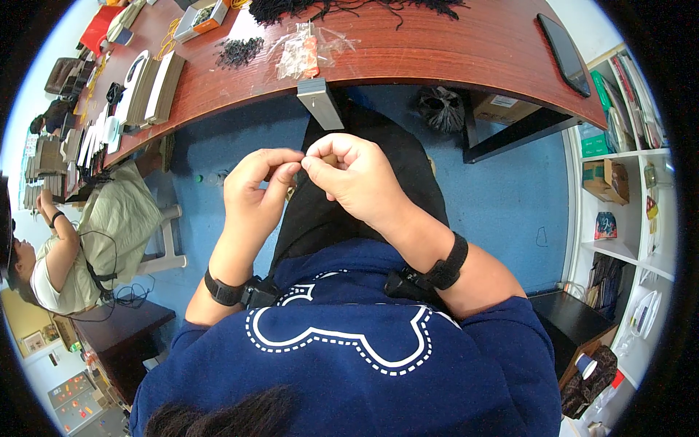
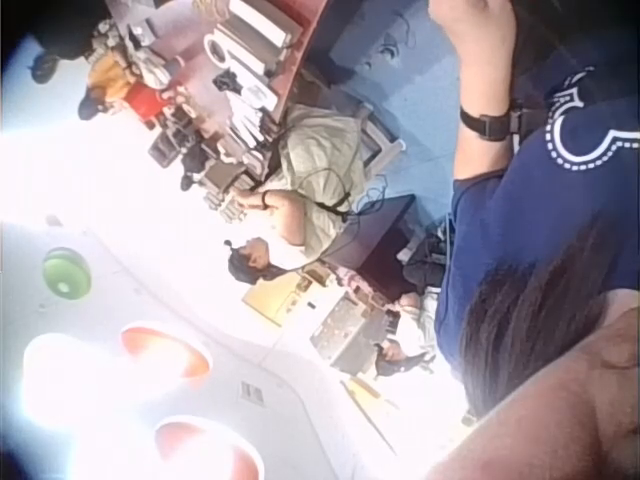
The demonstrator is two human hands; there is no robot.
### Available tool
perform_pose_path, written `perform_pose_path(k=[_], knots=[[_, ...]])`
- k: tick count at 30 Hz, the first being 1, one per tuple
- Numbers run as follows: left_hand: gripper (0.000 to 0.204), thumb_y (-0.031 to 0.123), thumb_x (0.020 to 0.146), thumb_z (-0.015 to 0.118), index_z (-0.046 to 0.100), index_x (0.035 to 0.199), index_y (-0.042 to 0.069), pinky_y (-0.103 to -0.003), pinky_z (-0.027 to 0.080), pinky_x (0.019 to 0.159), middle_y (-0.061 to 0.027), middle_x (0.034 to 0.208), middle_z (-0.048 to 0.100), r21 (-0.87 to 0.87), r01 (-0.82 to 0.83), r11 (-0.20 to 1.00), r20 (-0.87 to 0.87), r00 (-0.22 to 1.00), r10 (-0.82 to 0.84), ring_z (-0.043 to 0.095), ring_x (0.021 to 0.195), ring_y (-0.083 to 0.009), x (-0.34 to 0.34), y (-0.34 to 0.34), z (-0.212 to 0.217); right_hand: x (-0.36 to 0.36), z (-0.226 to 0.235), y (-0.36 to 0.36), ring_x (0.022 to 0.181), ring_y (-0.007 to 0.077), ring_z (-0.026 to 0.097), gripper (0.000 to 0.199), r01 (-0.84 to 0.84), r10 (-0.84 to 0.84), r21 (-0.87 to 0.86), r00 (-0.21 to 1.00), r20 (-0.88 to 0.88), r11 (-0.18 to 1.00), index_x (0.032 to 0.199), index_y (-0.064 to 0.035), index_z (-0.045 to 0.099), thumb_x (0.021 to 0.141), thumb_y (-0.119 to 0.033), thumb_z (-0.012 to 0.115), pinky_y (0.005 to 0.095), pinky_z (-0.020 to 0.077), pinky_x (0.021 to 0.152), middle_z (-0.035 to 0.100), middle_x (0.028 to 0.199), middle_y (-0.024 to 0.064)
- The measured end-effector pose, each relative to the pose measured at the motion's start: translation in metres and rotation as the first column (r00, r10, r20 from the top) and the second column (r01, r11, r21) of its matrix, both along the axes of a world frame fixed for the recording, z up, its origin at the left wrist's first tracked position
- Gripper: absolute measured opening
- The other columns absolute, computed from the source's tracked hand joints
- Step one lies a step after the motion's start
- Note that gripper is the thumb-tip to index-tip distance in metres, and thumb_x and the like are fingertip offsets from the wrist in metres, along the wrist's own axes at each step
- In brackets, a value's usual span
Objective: Thread string through a stack of product tags and bundle them.
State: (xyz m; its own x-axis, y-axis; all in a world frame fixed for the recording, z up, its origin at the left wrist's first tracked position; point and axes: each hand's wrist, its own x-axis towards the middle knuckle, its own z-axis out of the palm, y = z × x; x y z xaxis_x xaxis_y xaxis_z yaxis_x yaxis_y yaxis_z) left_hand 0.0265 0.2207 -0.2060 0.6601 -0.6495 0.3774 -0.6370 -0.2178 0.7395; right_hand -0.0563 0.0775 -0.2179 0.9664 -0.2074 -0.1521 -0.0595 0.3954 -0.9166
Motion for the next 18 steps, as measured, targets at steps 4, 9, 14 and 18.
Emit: perform_pose_path(k=[4, 9, 14, 18], knots=[[0.009, 0.004, 0.079, 0.064, 0.062, 0.088, 0.004, -0.030, 0.048, 0.061, -0.0083, 0.076, 0.061, 0.041, 0.013, 0.999, -0.020, 1.000, -0.012, 0.059, 0.066, -0.0223, 0.002, 0.000, 0.002, 0.001, -0.003, -0.001, 0.055, 0.0017, 0.046, 0.006, -0.026, 0.026, -0.006, 1.000, -0.012, 1.000, 0.086, -0.0048, 0.060, 0.087, -0.011, 0.061, 0.0170, 0.0372, 0.049, 0.054, 0.070, -0.0047], [0.008, 0.002, 0.082, 0.062, 0.061, 0.090, 0.003, -0.025, 0.048, 0.060, -0.0058, 0.079, 0.061, 0.073, 0.068, 0.995, 0.021, 0.997, -0.070, 0.059, 0.066, -0.0156, 0.015, -0.005, 0.014, 0.004, -0.001, -0.011, 0.057, 0.0017, 0.047, 0.005, -0.020, 0.020, 0.004, 0.999, 0.036, 1.000, 0.087, -0.0047, 0.059, 0.086, -0.009, 0.061, 0.0161, 0.0378, 0.051, 0.054, 0.070, -0.0050], [0.021, 0.008, 0.088, 0.060, 0.061, 0.107, 0.001, -0.023, 0.049, 0.069, -0.0022, 0.085, 0.062, -0.304, -0.008, 0.953, -0.736, 0.637, -0.229, 0.058, 0.075, -0.0087, 0.011, -0.024, 0.007, 0.007, 0.012, -0.012, 0.059, 0.0039, 0.050, 0.006, 0.067, -0.070, 0.033, 0.992, 0.102, 0.997, 0.087, -0.0042, 0.059, 0.088, -0.011, 0.059, 0.0175, 0.0401, 0.051, 0.059, 0.073, -0.0008], [0.010, 0.007, 0.088, 0.058, 0.065, 0.094, 0.001, -0.022, 0.046, 0.065, -0.0023, 0.083, 0.060, -0.292, -0.119, 0.949, -0.770, 0.619, -0.159, 0.054, 0.071, -0.0081, 0.008, -0.033, -0.003, 0.013, 0.006, -0.014, 0.059, 0.0069, 0.053, 0.009, 0.080, -0.087, 0.085, 0.992, 0.086, 0.993, 0.087, -0.0037, 0.060, 0.089, -0.013, 0.058, 0.0205, 0.0439, 0.052, 0.063, 0.076, 0.0043]])
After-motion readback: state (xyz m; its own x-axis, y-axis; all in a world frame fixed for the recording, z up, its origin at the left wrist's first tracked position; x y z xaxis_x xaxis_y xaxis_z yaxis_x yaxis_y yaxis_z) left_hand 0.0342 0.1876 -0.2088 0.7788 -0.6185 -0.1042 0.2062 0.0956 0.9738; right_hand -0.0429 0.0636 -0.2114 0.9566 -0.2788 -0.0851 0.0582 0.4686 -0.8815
